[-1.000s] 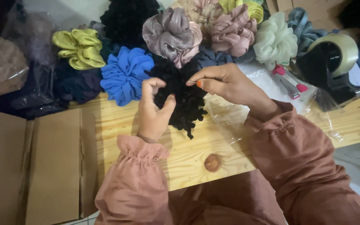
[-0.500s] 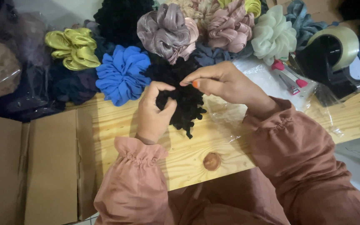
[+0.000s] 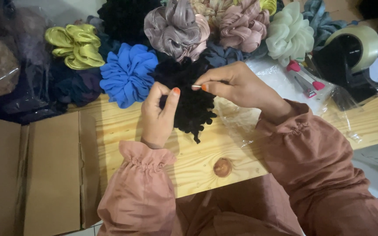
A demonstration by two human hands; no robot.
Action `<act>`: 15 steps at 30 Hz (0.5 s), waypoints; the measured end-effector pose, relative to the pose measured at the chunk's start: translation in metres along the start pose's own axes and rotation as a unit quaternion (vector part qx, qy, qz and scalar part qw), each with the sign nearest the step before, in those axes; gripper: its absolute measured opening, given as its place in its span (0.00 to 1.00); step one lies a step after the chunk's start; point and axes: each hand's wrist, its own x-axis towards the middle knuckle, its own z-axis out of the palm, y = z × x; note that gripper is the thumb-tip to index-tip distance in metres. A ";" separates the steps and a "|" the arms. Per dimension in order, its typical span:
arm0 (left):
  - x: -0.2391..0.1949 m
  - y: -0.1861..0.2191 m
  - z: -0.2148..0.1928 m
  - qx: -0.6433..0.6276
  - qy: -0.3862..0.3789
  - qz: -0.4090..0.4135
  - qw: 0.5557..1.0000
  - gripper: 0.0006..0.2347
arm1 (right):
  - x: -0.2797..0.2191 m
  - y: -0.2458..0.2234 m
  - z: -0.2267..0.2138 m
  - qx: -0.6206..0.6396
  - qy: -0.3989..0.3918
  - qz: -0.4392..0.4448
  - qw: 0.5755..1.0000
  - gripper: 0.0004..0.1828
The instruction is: A person uses a small tool to finish or repair a black fabric scrunchie on a wooden table surrounded by other colorful scrunchies.
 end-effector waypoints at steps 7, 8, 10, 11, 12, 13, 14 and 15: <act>0.003 0.014 0.006 0.042 0.045 -0.076 0.995 0.12 | -0.005 -0.002 -0.005 0.053 0.003 -0.008 0.999 0.12; 0.005 0.013 0.009 0.037 0.052 -0.075 0.995 0.17 | -0.007 0.000 -0.006 0.073 0.015 -0.003 0.997 0.13; 0.001 0.030 0.005 0.015 0.042 -0.049 0.998 0.25 | -0.005 -0.001 -0.006 0.071 0.018 -0.005 0.997 0.14; 0.000 0.038 0.004 -0.007 0.032 -0.022 0.999 0.33 | -0.004 -0.001 -0.006 0.068 0.022 -0.008 0.997 0.15; 0.001 0.039 0.003 -0.007 0.032 -0.023 0.999 0.33 | -0.002 0.000 -0.004 0.069 0.022 -0.008 0.997 0.15; 0.002 0.041 0.003 0.024 0.022 0.001 0.999 0.29 | -0.001 0.001 -0.003 0.060 0.015 -0.013 0.998 0.15; 0.003 0.042 0.002 0.055 0.011 0.024 0.998 0.26 | 0.000 0.003 -0.001 0.051 0.008 -0.018 0.999 0.15; 0.003 0.035 0.002 0.055 0.011 0.023 0.998 0.26 | 0.000 0.004 -0.001 0.051 0.008 -0.018 0.999 0.15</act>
